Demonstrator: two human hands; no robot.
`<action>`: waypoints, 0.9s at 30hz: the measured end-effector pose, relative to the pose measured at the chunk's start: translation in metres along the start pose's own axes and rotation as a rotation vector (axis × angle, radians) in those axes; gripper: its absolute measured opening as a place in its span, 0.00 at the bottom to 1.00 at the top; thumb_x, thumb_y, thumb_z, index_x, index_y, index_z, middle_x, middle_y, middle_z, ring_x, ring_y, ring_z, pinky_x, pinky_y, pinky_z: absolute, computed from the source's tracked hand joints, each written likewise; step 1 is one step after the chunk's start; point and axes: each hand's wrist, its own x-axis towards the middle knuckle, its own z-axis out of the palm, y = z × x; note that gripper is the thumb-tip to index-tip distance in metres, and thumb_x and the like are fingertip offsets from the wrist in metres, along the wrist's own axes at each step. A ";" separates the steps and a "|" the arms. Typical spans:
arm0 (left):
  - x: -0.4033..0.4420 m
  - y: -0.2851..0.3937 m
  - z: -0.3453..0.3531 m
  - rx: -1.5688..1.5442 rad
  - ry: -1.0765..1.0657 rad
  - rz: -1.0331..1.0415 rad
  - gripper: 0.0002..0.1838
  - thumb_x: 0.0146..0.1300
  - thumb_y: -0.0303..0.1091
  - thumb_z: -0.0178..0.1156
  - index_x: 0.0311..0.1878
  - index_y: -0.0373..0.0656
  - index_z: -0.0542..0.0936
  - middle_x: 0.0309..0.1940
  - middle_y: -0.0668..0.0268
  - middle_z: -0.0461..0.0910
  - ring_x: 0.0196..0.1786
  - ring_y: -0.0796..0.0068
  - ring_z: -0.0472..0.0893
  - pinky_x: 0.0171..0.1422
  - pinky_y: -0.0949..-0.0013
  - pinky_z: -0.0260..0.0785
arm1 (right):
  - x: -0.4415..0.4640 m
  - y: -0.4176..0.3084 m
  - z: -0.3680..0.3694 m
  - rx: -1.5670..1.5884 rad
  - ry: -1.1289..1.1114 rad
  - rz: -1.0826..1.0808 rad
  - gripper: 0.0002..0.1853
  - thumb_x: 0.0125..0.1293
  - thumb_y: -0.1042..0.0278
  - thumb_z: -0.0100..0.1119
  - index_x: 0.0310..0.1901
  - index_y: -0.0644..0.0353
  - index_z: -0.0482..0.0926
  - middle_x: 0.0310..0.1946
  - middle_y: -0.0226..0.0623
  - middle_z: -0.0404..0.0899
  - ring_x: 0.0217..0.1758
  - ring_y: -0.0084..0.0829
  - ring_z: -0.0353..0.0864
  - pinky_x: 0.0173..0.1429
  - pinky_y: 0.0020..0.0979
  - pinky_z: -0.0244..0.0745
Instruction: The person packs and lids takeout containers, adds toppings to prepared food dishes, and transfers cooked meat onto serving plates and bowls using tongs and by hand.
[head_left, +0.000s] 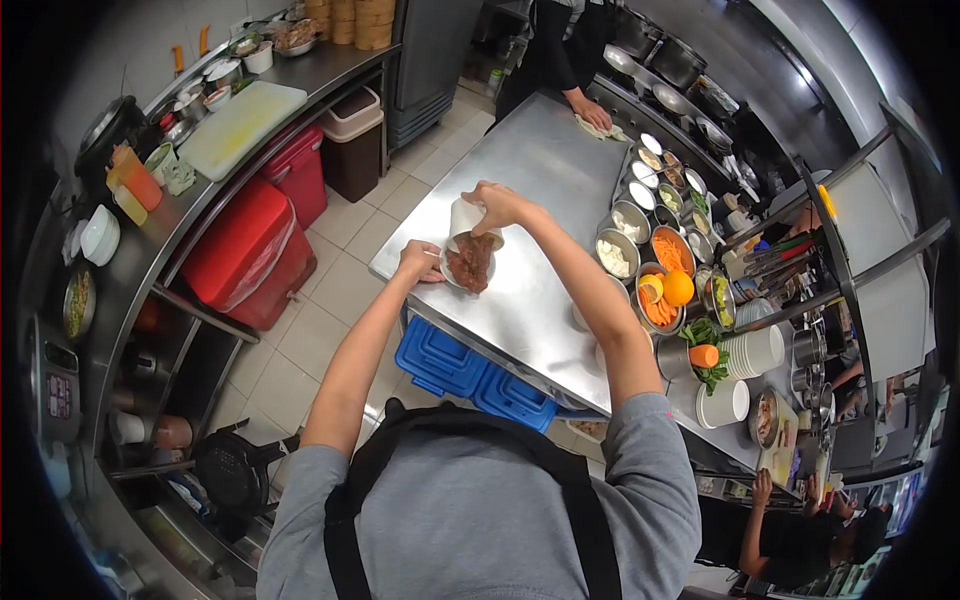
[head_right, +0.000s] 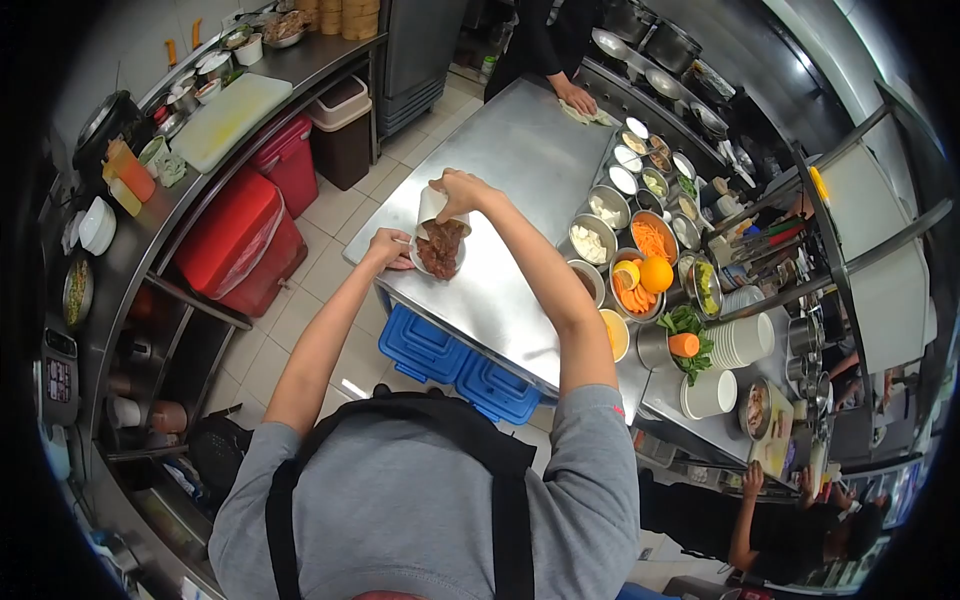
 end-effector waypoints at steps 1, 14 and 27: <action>0.001 -0.002 0.000 -0.005 -0.003 -0.001 0.15 0.51 0.19 0.58 0.45 0.32 0.74 0.28 0.54 0.80 0.24 0.61 0.83 0.24 0.70 0.78 | -0.002 -0.004 -0.002 -0.010 -0.013 0.005 0.44 0.32 0.52 0.68 0.57 0.62 0.70 0.46 0.48 0.72 0.49 0.44 0.74 0.53 0.36 0.69; -0.006 0.002 0.000 -0.043 0.010 0.014 0.13 0.50 0.19 0.58 0.41 0.32 0.76 0.27 0.53 0.80 0.24 0.62 0.83 0.25 0.69 0.78 | -0.059 -0.041 0.027 -0.030 0.310 0.119 0.46 0.33 0.61 0.70 0.61 0.54 0.62 0.53 0.44 0.66 0.40 0.50 0.78 0.43 0.43 0.76; -0.003 0.003 -0.002 0.000 -0.017 0.013 0.12 0.50 0.18 0.57 0.40 0.34 0.77 0.28 0.54 0.80 0.24 0.62 0.83 0.25 0.68 0.79 | -0.053 -0.037 0.024 0.062 0.332 0.166 0.44 0.36 0.61 0.68 0.61 0.55 0.63 0.53 0.42 0.67 0.49 0.44 0.75 0.51 0.40 0.72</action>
